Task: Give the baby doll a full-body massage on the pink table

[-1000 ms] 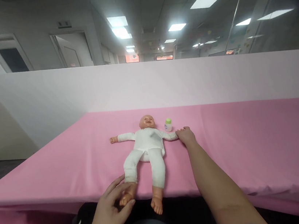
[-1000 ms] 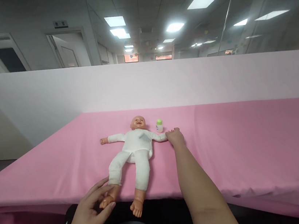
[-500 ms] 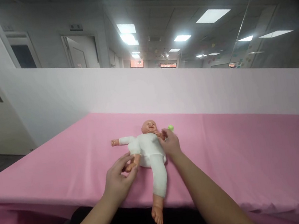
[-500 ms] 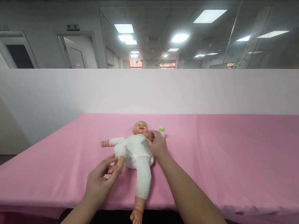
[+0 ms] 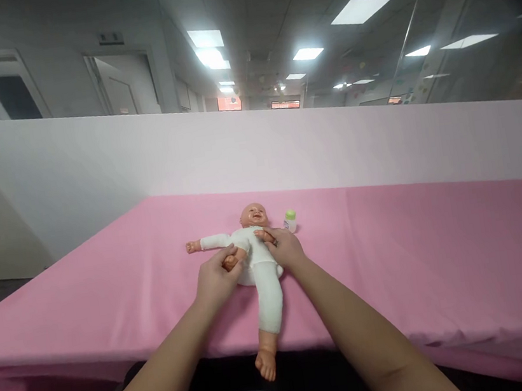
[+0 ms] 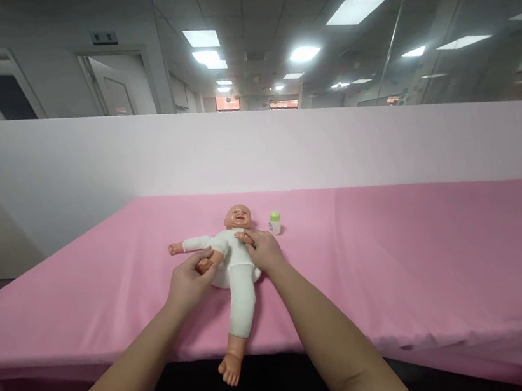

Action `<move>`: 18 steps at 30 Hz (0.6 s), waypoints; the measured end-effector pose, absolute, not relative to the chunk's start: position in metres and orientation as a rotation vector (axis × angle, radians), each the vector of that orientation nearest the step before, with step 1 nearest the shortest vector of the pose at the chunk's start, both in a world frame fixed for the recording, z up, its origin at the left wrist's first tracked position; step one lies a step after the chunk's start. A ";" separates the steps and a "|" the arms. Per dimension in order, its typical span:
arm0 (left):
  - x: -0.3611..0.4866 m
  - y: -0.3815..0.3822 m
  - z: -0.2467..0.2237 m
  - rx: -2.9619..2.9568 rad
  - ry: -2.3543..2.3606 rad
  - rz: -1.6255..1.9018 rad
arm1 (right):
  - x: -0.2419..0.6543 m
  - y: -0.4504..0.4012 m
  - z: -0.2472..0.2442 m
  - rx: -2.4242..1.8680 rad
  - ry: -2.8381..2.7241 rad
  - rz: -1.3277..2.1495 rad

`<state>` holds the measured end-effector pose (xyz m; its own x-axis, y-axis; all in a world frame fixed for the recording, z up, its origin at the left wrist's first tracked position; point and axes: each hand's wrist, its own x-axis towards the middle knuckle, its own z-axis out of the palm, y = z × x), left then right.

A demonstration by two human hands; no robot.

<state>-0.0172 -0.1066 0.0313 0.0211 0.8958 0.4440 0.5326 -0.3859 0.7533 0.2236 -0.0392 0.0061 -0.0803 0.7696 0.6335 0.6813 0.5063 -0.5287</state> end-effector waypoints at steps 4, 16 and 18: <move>-0.042 -0.148 0.017 1.878 1.420 1.475 | 0.241 -0.029 0.002 -1.232 -1.447 0.309; -0.114 -0.224 -0.044 2.128 1.595 1.382 | 0.326 -0.025 0.005 -1.849 -0.859 0.559; -0.114 -0.225 -0.042 2.150 1.602 1.364 | 0.327 -0.026 0.004 -1.905 -0.871 0.576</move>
<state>-0.1141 -0.2247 -0.0422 0.0262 0.8179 0.5748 0.6975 -0.4269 0.5756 0.3274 -0.0255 0.0044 0.6382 0.7692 -0.0332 0.3322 -0.3140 -0.8894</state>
